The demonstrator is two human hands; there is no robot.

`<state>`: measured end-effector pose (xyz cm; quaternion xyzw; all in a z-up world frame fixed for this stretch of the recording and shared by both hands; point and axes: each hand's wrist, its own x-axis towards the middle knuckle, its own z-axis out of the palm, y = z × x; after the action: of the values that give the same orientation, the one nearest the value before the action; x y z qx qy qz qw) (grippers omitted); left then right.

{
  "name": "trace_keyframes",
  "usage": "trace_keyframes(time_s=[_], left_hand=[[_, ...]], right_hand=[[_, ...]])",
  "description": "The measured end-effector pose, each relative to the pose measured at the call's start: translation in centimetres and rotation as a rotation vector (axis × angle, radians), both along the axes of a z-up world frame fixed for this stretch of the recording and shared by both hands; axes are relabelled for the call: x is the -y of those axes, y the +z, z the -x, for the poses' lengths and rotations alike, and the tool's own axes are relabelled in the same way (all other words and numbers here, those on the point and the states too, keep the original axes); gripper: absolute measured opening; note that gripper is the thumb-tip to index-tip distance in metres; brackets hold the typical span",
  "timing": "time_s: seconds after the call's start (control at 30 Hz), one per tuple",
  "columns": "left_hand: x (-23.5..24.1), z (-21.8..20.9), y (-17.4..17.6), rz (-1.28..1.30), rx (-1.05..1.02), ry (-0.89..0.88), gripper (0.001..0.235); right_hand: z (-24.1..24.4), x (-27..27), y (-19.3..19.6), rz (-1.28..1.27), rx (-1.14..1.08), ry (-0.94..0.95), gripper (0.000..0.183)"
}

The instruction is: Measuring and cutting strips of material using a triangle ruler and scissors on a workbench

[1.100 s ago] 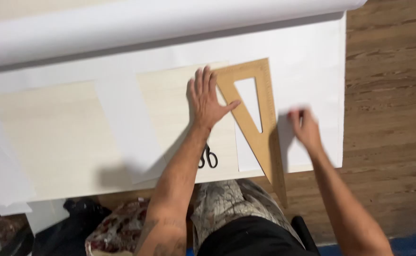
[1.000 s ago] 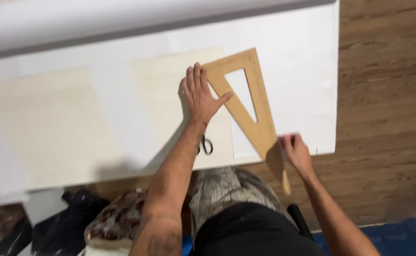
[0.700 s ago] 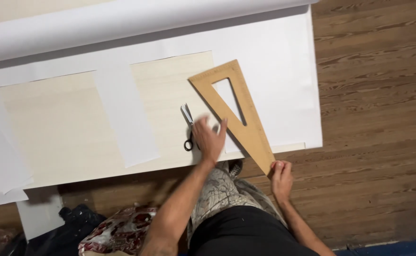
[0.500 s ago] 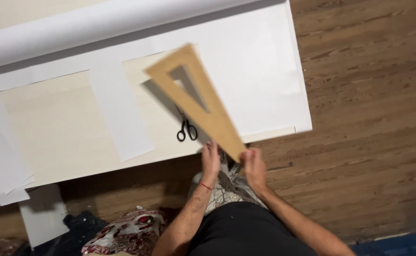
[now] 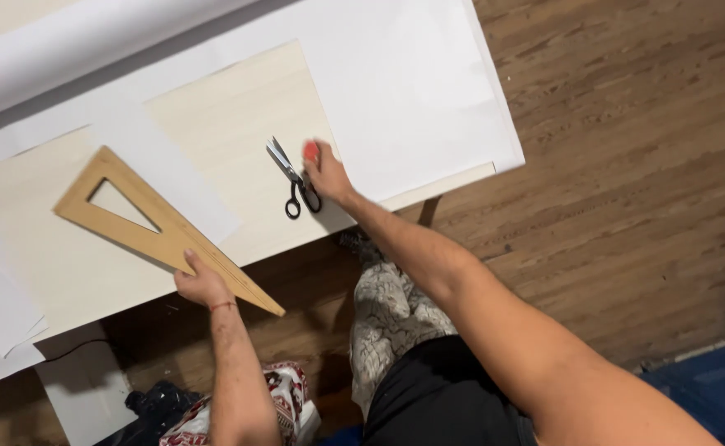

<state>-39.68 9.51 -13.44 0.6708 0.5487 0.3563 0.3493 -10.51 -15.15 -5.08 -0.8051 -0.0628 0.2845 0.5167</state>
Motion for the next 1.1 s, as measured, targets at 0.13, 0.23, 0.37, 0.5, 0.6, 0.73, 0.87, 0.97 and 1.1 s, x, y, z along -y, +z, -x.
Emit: trace_keyframes(time_s=[0.13,0.23,0.37,0.5,0.6,0.73,0.87,0.97,1.1], left_hand=[[0.3,-2.5,1.2,0.072,-0.054,0.058,0.067],[0.6,-3.4,1.1,0.098,0.017,-0.013,0.056],[6.3,-3.1,7.4,0.034,-0.219,-0.036,0.085],[13.2,-4.1,12.1,-0.022,-0.265,-0.174,0.076],[16.7,-4.1,12.8,-0.202,-0.209,-0.278,0.061],[20.2,-5.3,13.8,-0.12,-0.149,-0.442,0.045],[21.7,-6.6,11.5,0.119,-0.152,-0.599,0.03],[23.2,-8.3,11.0,0.326,-0.156,-0.622,0.025],[26.7,-13.4,13.3,0.613,-0.046,-0.585,0.04]], right_hand=[[2.7,2.0,6.3,-0.006,0.14,-0.02,0.066],[4.8,2.5,1.6,0.143,0.367,0.161,0.038],[7.0,1.1,-1.5,0.281,0.65,0.303,0.044],[6.5,0.0,-1.0,0.425,0.7,0.321,0.05],[7.1,1.5,-4.6,0.639,0.742,0.389,0.028],[6.6,3.8,-2.3,0.706,0.804,0.47,0.019],[7.2,8.7,0.8,0.541,0.821,0.465,0.012],[8.7,16.2,2.4,0.392,0.557,0.316,0.029],[10.8,26.8,6.0,0.042,0.201,-0.03,0.055]])
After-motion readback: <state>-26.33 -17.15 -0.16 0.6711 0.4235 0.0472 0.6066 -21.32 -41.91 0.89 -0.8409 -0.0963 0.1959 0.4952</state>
